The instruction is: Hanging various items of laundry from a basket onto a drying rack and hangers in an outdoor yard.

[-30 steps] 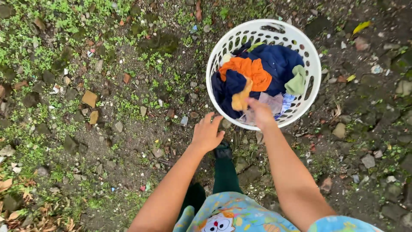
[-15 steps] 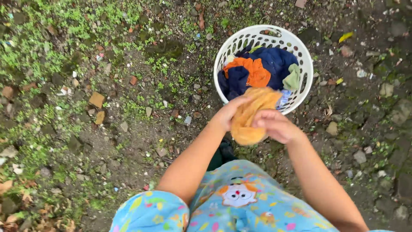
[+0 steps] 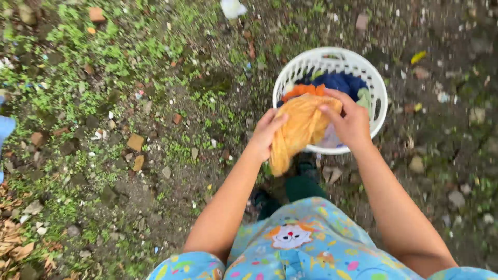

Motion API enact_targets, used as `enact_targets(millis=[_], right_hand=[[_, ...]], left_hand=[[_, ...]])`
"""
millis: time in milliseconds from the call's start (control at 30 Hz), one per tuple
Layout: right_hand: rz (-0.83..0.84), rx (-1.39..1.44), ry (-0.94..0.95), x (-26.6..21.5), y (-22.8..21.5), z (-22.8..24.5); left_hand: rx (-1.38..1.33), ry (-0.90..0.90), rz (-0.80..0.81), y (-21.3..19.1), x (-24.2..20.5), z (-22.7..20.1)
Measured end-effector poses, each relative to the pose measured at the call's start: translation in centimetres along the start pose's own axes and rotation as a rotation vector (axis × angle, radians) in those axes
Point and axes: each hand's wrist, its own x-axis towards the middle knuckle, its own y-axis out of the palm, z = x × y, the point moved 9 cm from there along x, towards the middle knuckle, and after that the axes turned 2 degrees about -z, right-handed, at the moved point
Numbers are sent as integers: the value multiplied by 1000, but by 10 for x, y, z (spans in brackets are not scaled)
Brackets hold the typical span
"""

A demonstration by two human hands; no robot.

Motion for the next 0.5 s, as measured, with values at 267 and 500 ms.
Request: enact_targets(millis=[267,500], right_hand=[[148,81,-311,95,8,-38],[692,226,74,169,28,-27]], left_hand=[[621,156,-274,-48,66,-44],[1026,783,-497,90,43,-180]])
